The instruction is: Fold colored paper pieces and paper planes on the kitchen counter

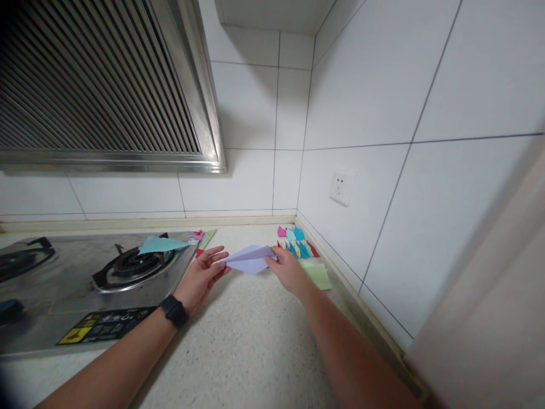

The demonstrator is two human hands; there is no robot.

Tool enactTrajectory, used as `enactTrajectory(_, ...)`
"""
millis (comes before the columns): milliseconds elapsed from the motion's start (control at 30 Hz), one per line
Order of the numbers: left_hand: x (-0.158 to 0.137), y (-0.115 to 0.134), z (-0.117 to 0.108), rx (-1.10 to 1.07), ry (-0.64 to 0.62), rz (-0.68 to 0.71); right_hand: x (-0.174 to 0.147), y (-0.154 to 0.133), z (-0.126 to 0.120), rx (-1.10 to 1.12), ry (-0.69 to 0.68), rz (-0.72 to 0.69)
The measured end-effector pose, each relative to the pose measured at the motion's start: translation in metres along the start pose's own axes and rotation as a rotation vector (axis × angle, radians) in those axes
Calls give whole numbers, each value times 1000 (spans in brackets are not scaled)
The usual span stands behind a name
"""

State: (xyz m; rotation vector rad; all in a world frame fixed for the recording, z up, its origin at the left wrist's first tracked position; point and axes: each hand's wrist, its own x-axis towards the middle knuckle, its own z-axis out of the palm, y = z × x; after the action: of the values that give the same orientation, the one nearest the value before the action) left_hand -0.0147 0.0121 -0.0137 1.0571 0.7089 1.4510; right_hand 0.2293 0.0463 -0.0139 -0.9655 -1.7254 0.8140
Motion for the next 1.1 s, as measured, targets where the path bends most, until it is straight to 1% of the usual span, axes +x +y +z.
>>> enactTrajectory(200,3,-1,-1,93,-42,47,-1,-5,1,15,4,-3)
enactTrajectory(467,2,1,1,223,-55,77,-5,-9,2,30,-2,-30)
enactTrajectory(600,3,1,0,252,-94,57,-6,-9,2,31,-20,-42)
enactTrajectory(733,5,-3,-4,326,-141,23,-7,-13,3,11,-15,-58)
enactTrajectory(833,6,-6,-7,378,-173,26,-8,-15,3,-7,-15,-49)
enactTrajectory(967,5,-4,-6,406,-169,45,-8,-15,2,18,-7,-23)
enactTrajectory(1100,4,-2,-4,444,-142,17,-7,-16,1,5,-2,-38)
